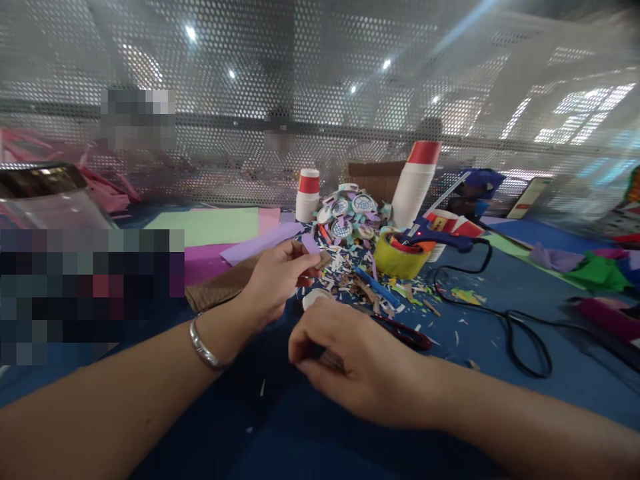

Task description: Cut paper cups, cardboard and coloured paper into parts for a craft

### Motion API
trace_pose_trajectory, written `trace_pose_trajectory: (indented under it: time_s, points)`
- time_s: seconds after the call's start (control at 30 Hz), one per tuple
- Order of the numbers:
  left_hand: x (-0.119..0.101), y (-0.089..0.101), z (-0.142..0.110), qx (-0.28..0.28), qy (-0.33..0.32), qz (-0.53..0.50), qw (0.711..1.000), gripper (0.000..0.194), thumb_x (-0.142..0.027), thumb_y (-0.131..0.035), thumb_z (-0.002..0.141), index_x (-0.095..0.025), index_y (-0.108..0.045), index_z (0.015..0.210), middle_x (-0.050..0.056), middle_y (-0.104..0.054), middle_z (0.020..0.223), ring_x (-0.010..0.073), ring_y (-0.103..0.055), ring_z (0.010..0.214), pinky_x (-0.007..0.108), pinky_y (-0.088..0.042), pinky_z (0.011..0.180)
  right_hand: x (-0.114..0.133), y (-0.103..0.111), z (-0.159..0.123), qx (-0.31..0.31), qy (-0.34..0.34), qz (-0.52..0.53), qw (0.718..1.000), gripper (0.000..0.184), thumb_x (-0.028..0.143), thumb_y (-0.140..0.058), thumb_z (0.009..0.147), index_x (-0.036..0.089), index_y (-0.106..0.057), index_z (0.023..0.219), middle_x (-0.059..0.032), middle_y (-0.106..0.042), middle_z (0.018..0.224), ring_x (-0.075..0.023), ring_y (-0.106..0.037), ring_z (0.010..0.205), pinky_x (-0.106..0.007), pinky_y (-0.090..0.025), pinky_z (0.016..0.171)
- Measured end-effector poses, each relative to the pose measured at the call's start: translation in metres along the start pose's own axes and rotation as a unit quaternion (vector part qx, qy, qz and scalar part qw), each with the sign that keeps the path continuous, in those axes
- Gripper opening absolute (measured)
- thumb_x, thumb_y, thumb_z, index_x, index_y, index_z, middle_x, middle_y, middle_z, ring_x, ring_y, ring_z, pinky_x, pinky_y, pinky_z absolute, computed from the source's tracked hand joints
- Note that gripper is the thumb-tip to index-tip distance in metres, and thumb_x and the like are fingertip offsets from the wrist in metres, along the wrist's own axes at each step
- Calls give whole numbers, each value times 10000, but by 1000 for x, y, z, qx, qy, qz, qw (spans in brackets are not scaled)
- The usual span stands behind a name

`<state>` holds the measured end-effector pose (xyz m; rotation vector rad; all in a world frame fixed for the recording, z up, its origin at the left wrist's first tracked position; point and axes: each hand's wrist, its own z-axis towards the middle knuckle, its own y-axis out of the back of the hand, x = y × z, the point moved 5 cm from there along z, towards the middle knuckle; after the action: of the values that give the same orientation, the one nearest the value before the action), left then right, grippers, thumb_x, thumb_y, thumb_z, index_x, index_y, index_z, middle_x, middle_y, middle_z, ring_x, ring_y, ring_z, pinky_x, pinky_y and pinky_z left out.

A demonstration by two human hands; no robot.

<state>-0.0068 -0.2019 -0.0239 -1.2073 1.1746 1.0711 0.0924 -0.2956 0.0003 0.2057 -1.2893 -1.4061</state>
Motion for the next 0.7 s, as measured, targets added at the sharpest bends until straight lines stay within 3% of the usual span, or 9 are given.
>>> trace_pose_trajectory:
  time_s: [0.1, 0.33, 0.7]
  points:
    - [1, -1, -1, 2, 3, 4, 1000, 139, -171, -678, 738, -163, -550, 685, 29, -664, 727, 112, -599, 619, 223, -405, 537, 0, 5, -3, -29, -7, -10, 999, 102, 63, -577, 804, 147, -585, 862, -28, -617, 847, -144, -535, 813, -272, -434, 793]
    - [2, -2, -1, 0, -8, 8, 1000, 135, -125, -645, 771, -160, -547, 686, -3, -604, 633, 96, -587, 586, 205, -391, 512, 17, -19, -10, 69, 94, -69, 991, 190, 140, -479, 930, 94, -654, 987, -82, -653, 917, -184, -544, 854, -339, -429, 834]
    - [2, -5, -2, 13, -35, 7, 999, 180, -107, -649, 769, -171, -506, 680, -25, -591, 621, 85, -587, 551, 201, -368, 488, 9, -14, -14, 68, 110, -117, 985, 227, 138, -434, 944, 82, -655, 953, -97, -630, 859, -187, -528, 828, -347, -436, 830]
